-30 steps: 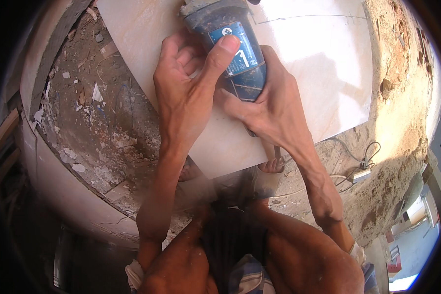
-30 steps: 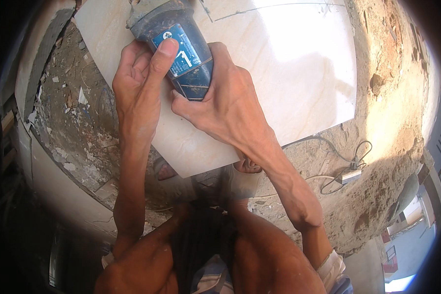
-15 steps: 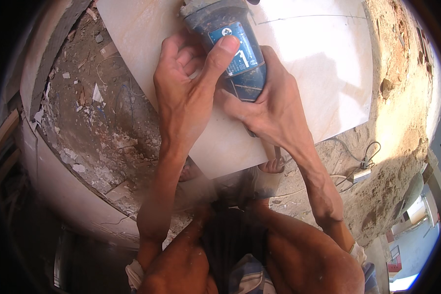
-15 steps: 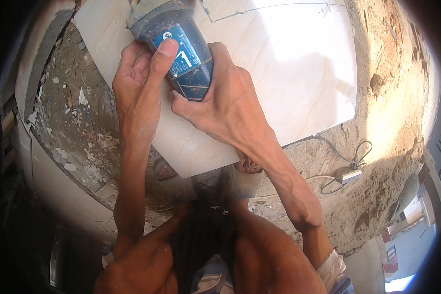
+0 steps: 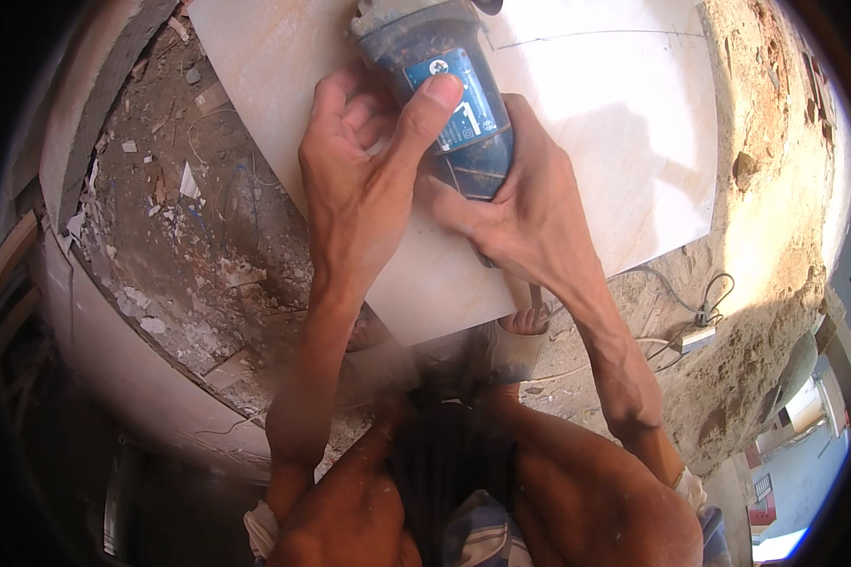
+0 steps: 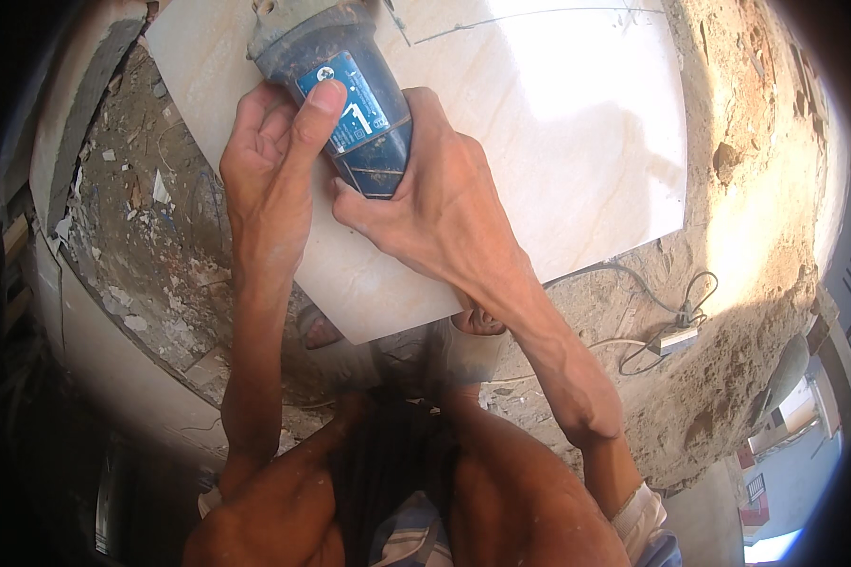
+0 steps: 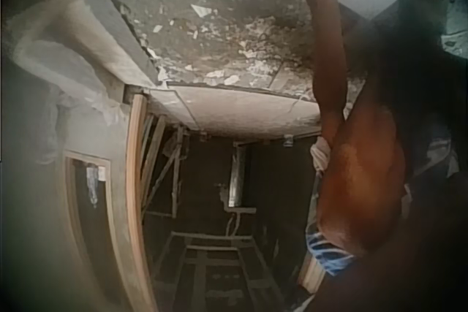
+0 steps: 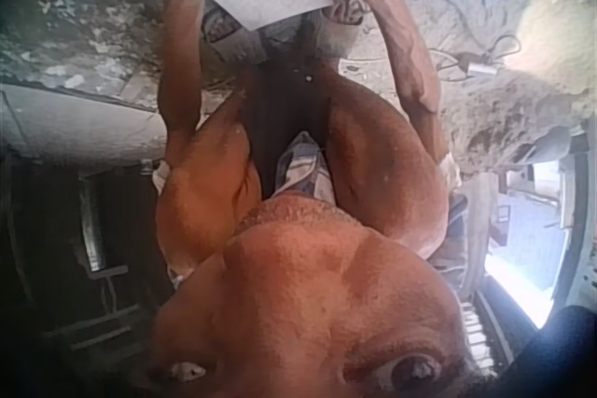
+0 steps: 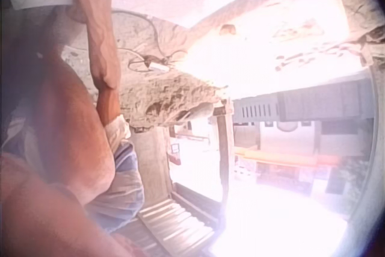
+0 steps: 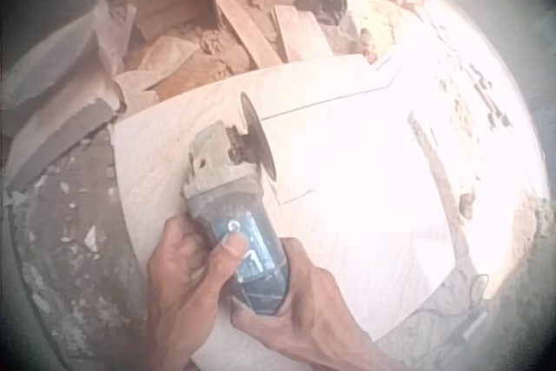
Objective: The person cuts a ceramic tile using an angle grinder while sitting on the floor, following a pre-marked line.
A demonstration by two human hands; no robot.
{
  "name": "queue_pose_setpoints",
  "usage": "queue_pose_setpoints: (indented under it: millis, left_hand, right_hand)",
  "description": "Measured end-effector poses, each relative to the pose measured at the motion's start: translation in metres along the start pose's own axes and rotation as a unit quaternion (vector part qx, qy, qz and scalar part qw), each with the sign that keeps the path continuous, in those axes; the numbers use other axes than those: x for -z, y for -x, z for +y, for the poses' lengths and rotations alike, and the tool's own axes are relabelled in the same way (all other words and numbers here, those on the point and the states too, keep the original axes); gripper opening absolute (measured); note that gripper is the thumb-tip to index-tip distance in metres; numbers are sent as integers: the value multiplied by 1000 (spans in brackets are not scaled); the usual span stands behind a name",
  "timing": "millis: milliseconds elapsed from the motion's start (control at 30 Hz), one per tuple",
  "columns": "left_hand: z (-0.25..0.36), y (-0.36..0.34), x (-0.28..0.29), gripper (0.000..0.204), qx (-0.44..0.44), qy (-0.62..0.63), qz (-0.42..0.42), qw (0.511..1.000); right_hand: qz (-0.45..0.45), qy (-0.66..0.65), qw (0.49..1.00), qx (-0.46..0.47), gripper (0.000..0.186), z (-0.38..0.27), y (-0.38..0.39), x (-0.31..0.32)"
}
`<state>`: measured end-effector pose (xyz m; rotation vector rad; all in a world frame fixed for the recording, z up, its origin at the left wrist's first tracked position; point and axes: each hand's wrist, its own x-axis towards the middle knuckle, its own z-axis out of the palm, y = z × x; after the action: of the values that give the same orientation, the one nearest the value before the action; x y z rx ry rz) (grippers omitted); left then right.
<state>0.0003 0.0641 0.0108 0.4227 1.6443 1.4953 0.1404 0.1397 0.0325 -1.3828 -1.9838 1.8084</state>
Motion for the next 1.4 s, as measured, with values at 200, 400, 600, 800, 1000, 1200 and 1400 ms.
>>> queue_pose_setpoints:
  millis: [200,400,600,800,1000,1200,1400]
  left_hand:
    - [4,2,0,86,9,10,2,1000]
    - [6,1,-1,88,18,10,3,1000]
    - [6,6,-3,88,18,14,6,1000]
    - [3,6,-1,88,24,-1,5,1000]
    - [5,9,-5,89,33,8,10,999]
    - [6,12,-5,90,38,3,11,999]
    - [3,14,-5,90,37,-7,7,999]
  right_hand:
    - [-5,-6,1000,-4,58,-2,1,0]
    - [1,-4,1000,-3,58,-5,2,2]
    - [4,-7,1000,5,58,-2,6,2]
    - [-1,-12,1000,-1,59,-1,8,2]
    - [4,-8,1000,2,59,1,10,2]
    - [2,-8,1000,3,60,2,13,2]
    - [-3,-5,1000,-9,61,3,16,5]
